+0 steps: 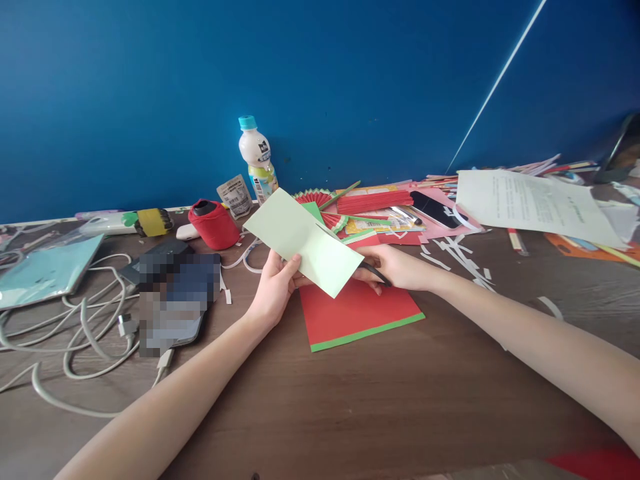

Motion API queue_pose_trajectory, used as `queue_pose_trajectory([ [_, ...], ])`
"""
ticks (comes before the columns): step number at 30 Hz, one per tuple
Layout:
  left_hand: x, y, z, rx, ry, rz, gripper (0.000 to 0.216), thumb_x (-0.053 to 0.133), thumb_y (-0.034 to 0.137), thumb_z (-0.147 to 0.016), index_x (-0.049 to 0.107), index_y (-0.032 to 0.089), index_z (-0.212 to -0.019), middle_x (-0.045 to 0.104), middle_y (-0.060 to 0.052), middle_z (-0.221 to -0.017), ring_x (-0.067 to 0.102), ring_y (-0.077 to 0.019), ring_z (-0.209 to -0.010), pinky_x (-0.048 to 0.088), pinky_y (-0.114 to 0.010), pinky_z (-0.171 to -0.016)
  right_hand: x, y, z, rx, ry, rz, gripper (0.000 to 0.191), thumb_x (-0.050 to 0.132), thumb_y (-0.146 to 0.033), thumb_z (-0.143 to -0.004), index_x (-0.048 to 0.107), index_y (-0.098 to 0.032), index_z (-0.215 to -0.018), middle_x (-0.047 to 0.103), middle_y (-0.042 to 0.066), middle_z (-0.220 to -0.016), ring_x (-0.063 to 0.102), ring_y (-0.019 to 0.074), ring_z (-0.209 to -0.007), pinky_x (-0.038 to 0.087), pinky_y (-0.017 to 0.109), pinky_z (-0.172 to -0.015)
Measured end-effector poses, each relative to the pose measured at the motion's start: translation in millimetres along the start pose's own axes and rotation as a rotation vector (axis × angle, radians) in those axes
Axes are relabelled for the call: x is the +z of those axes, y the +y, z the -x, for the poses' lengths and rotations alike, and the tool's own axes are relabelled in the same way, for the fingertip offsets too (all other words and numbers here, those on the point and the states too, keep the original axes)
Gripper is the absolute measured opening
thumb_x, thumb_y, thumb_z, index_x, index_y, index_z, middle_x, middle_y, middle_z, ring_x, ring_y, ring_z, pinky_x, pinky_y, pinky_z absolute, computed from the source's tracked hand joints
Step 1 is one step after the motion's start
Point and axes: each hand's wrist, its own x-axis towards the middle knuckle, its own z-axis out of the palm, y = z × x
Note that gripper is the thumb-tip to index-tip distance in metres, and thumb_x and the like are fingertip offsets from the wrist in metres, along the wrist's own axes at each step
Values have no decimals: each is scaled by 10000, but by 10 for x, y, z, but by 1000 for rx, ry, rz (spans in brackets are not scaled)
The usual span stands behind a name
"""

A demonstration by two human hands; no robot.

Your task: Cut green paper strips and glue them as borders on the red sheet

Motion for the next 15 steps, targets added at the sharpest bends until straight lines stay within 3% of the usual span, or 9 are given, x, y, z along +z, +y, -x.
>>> queue_pose_trajectory([
  [5, 7, -9, 11, 1, -11, -1, 325, 605, 293, -766, 468, 236, -1056, 627, -40, -1094, 627, -196, -951, 562, -346, -741, -14, 16, 0, -3, -10, -2, 200, 596, -353, -763, 545, -171, -829, 484, -41, -615, 474, 80, -483, 428, 243, -484],
  [15, 7, -11, 10, -16, -12, 18, 311, 600, 276, -770, 472, 223, -1048, 636, -47, -1063, 640, -202, -913, 570, -350, -719, -5, 11, 3, 4, 25, 41, 205, 486, -159, -751, 565, -156, -941, 523, -41, -554, 493, 94, -462, 425, 244, -461],
])
